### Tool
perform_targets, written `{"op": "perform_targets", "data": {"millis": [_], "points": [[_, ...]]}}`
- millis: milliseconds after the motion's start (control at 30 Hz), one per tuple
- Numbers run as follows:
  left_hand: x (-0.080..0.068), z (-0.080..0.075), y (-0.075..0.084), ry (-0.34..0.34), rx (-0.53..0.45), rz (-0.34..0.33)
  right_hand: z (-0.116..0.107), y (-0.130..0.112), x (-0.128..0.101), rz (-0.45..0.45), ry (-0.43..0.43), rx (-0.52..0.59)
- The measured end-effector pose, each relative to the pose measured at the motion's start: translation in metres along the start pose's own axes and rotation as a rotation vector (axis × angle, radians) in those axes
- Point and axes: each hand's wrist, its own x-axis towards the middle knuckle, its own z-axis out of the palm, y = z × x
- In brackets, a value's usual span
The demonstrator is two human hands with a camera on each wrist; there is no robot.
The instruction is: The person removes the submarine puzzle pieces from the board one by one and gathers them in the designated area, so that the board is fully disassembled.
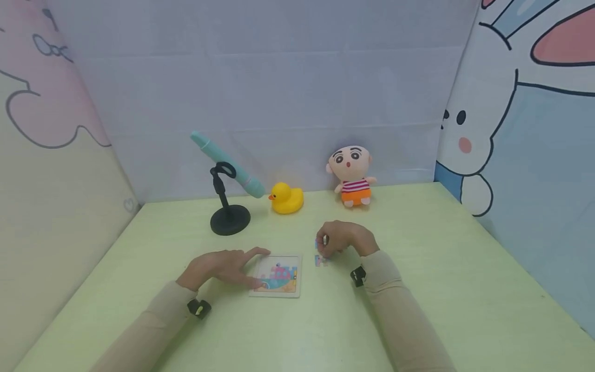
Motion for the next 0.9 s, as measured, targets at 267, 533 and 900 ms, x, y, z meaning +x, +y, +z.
{"op": "perform_targets", "data": {"millis": [267, 533, 900], "points": [[0.003, 0.002, -0.003, 0.007, -0.009, -0.004, 0.006, -0.01, 0.008, -0.095, -0.003, 0.022], [-0.002, -0.001, 0.003, 0.003, -0.011, -0.016, 0.02, -0.035, 0.018, -0.126, -0.022, -0.015], [-0.006, -0.004, 0.007, -0.009, 0.003, -0.016, 0.049, -0.064, 0.03, -0.112, -0.041, -0.062]]}}
